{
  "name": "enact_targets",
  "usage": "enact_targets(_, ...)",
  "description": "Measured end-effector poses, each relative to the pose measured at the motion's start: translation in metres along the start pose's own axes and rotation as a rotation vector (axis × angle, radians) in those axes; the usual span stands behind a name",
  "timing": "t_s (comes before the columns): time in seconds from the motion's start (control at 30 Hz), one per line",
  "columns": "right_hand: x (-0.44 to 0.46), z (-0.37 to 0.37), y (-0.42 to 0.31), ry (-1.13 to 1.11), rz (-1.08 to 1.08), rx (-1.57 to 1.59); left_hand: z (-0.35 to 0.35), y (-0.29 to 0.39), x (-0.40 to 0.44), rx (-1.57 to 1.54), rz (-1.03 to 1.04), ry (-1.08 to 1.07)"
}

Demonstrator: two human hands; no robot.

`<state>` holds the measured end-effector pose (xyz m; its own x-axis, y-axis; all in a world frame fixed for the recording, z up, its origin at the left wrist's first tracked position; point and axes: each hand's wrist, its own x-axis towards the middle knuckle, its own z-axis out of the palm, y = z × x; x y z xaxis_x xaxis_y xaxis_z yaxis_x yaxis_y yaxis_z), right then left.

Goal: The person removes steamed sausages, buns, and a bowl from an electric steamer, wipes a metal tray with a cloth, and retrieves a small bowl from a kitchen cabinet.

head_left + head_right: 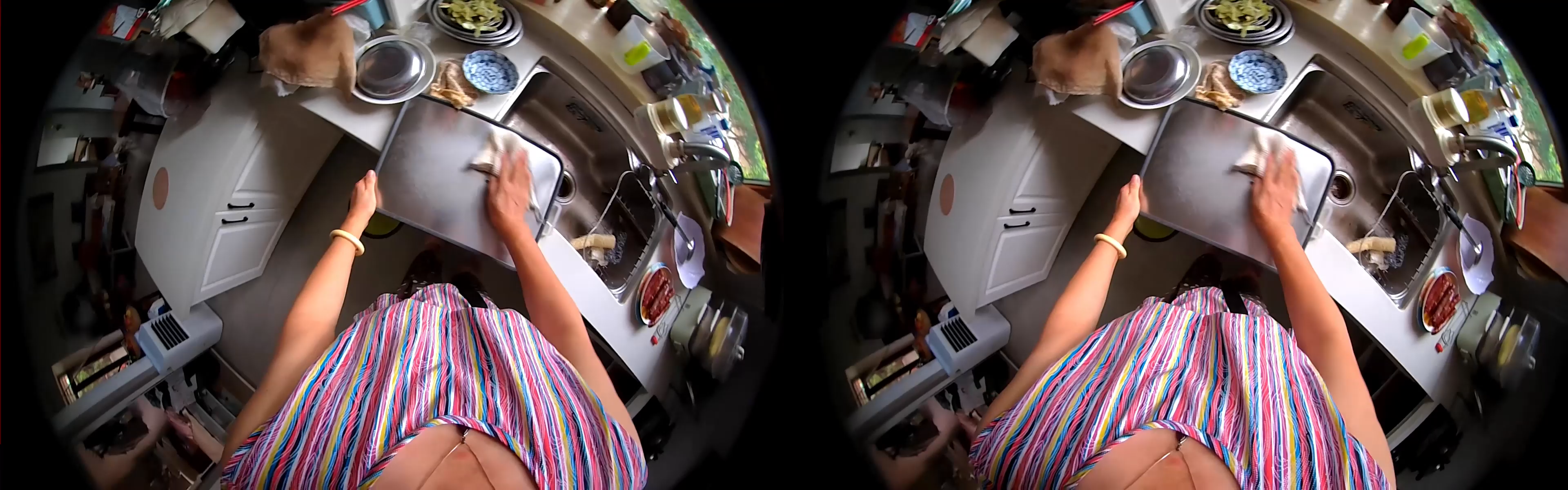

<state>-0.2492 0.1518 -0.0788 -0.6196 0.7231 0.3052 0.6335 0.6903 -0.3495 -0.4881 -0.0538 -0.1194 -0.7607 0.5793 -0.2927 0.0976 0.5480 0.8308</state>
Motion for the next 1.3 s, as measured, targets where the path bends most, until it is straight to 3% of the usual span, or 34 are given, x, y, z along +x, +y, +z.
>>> enact_targets(0.07, 0.03, 0.026, -0.033, -0.057, -0.117, 0.094, -0.004, -0.003, 0.005, -0.007, -0.094, -0.112)
enact_targets(0.17, 0.057, 0.06, -0.077, -0.124, -0.265, 0.194, 0.002, 0.0, 0.006, -0.151, -0.331, -0.014)
enact_targets(0.2, 0.057, 0.065, -0.089, -0.167, -0.288, 0.214, 0.01, -0.039, 0.022, -0.283, -0.232, 0.082)
enact_targets(0.23, 0.057, 0.064, -0.102, -0.209, -0.31, 0.234, 0.01, -0.041, 0.024, -0.366, -0.295, 0.082)
enact_targets(0.3, 0.041, 0.069, -0.118, -0.239, -0.375, 0.289, 0.009, -0.034, 0.027, -0.534, -0.409, 0.08)
enact_targets(0.33, 0.032, 0.07, -0.124, -0.25, -0.424, 0.309, 0.003, 0.007, 0.01, -0.708, -0.395, -0.102)
enact_targets(0.37, 0.022, 0.069, -0.129, -0.259, -0.47, 0.328, 0.002, 0.009, 0.009, -0.802, -0.429, -0.084)
enact_targets(0.43, 0.003, 0.061, -0.131, -0.333, -0.56, 0.355, 0.0, 0.029, 0.001, -0.836, -0.356, -0.04)
enact_targets(0.47, -0.006, 0.058, -0.13, -0.321, -0.6, 0.433, -0.003, 0.019, 0.007, -0.894, -0.313, -0.118)
enact_targets(0.5, -0.017, 0.052, -0.124, -0.358, -0.646, 0.385, -0.005, 0.009, 0.01, -0.884, -0.409, -0.182)
enact_targets(0.57, -0.037, 0.034, -0.106, -0.327, -0.644, 0.448, 0.003, 0.001, 0.019, -0.67, -0.521, 0.014)
enact_targets(0.63, -0.054, 0.011, -0.079, -0.384, -0.666, 0.453, 0.005, 0.009, 0.012, -0.513, -0.505, 0.114)
enact_targets(0.67, -0.061, -0.009, -0.065, -0.437, -0.633, 0.416, 0.004, 0.009, 0.008, -0.412, -0.35, -0.003)
enact_targets(0.7, -0.069, -0.029, -0.05, -0.491, -0.599, 0.38, 0.007, -0.004, 0.014, -0.413, -0.268, 0.022)
enact_targets(0.77, -0.09, -0.058, -0.018, -0.509, -0.502, 0.353, 0.005, -0.016, 0.02, -0.373, -0.251, 0.013)
enact_targets(0.9, -0.122, -0.102, 0.038, -0.559, -0.279, 0.234, 0.015, 0.006, 0.007, -0.029, -0.053, 0.251)
enact_targets(1.0, -0.12, -0.117, 0.054, -0.546, -0.171, 0.077, 0.005, 0.021, 0.0, 0.162, 0.032, 0.134)
enact_targets(1.17, -0.044, -0.085, 0.103, -0.354, -0.131, -0.12, 0.004, 0.011, 0.007, 0.169, 0.151, 0.12)
enact_targets(1.23, 0.006, -0.06, 0.141, -0.111, -0.189, -0.108, 0.003, 0.013, 0.007, 0.162, 0.105, 0.099)
enact_targets(1.3, 0.064, -0.076, 0.129, -0.223, 0.662, 0.282, 0.002, 0.019, 0.003, 0.217, 0.097, 0.094)
